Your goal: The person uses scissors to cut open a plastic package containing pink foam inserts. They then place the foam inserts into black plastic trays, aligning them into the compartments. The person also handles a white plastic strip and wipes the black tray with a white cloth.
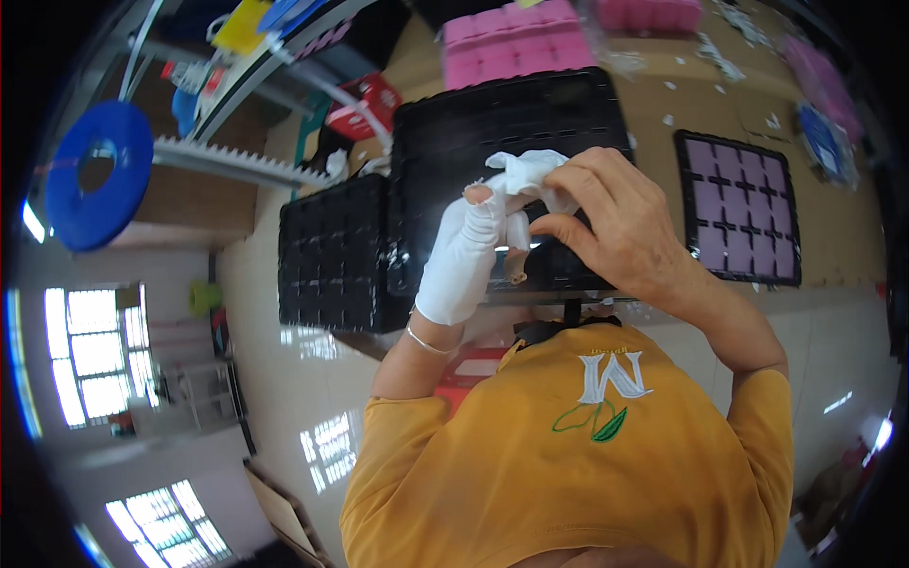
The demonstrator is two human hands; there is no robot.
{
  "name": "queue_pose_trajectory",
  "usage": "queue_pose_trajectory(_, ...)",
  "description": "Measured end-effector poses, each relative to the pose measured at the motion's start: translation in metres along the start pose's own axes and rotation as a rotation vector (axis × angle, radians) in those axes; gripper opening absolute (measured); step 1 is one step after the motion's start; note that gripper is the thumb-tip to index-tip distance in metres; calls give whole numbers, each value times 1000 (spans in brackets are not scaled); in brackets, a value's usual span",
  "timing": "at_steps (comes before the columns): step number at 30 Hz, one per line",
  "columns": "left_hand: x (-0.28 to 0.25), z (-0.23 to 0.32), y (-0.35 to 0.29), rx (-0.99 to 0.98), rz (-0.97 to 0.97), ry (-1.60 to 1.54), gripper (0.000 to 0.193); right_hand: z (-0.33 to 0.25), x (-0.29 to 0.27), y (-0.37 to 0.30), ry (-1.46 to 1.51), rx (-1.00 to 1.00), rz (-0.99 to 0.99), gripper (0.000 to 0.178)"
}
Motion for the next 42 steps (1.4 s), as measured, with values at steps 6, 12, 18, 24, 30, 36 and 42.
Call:
queue_pose_trajectory(6, 63, -5, 31, -157, -219, 180, 41, 27, -42, -51, 83, 472, 88, 10)
queue_pose_trajectory(12, 85, -31, 52, -167, -270, 219, 17, 35, -58, -77, 326, 732, 18, 6)
queue_pose_trajectory(18, 84, -35, 56, -216, -253, 189, 15, 40, -64, -88, 549, 924, 25, 10)
queue_pose_trajectory(24, 77, -45, 70, -154, -286, 431, 19, 50, -81, -107, 143, 986, 98, 18)
queue_pose_trajectory(30, 96, -55, 75, -91, -362, 489, 19, -5, -76, -76, -211, 334, 349, 20)
queue_pose_trajectory(36, 107, -55, 68, 103, -397, 452, 16, -8, -44, -109, -164, 609, 226, 18)
queue_pose_trajectory(42, 117, -56, 40, 603, -579, 840, 5, -3, -54, -133, -181, 908, -245, 22)
Point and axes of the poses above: each hand's wrist, its own y-axis towards the middle knuckle, its own x-axis out of the palm, z = x × y, the point moved 1 cm from there along y, towards the middle knuckle, and after that the axes turned 8 degrees about -y, right-handed, at the moved point
